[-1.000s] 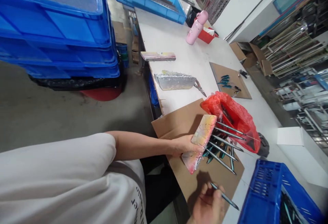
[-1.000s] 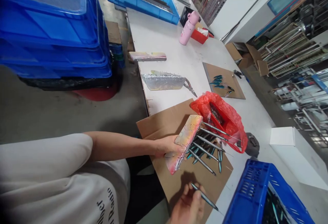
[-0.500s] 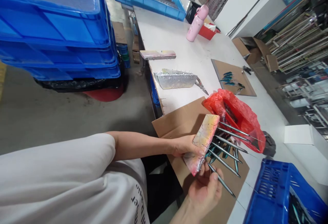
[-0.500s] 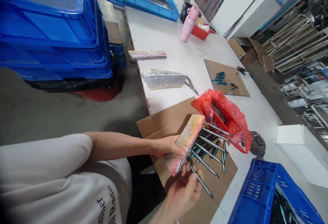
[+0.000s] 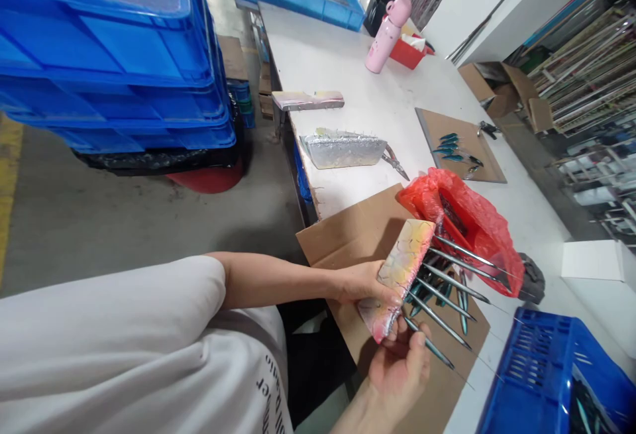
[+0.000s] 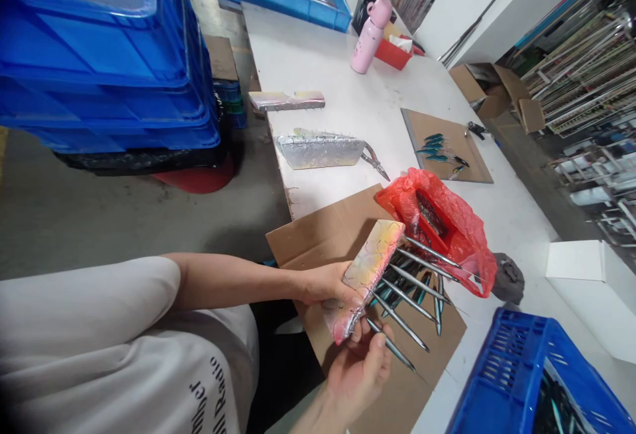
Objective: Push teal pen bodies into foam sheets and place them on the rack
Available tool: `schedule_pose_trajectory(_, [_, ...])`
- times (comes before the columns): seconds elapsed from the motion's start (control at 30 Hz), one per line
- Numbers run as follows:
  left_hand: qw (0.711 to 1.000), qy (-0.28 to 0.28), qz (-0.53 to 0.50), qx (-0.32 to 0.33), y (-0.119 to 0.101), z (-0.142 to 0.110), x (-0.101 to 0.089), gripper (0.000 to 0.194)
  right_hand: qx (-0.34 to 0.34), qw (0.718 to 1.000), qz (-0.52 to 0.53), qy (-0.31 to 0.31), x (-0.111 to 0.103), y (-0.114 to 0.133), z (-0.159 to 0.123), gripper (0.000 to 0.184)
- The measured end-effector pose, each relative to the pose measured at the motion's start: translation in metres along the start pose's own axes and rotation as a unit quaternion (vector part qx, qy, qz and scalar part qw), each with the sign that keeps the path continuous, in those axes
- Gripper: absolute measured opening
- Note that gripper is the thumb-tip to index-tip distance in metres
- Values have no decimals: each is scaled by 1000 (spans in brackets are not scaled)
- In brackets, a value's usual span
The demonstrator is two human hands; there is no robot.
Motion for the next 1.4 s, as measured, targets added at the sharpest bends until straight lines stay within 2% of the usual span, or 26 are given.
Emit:
schedule_pose_trajectory(0.33, [999, 7, 39, 20, 1, 1, -2, 47, 59, 998, 26, 11, -4, -12, 9, 17])
schedule_pose_trajectory(0.63, [999, 17, 39, 13, 3, 1, 0, 53, 76, 995, 52, 35, -9, -25, 17, 15])
schedule_pose_trajectory(1.17, [998, 9, 63, 9, 4, 1, -2, 47, 67, 994, 52, 71, -9, -27, 20, 15])
schedule_pose_trajectory(1.3, [998, -5, 66, 9, 3, 0, -3, 48, 67, 994, 60, 66, -10, -26, 19, 13])
schedule_pose_trajectory(1.4, [998, 7, 67, 7, 2, -1, -1, 48, 67, 994, 65, 58, -11, -25, 18, 13])
Point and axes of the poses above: each hand's wrist, its own z-axis towards the middle knuckle, its own x-axis out of the palm, y = z × x, the point moved 7 cm from there along z, towards the middle knuckle, and after that the axes turned 12 degrees about -z, right-handed, at the moved point
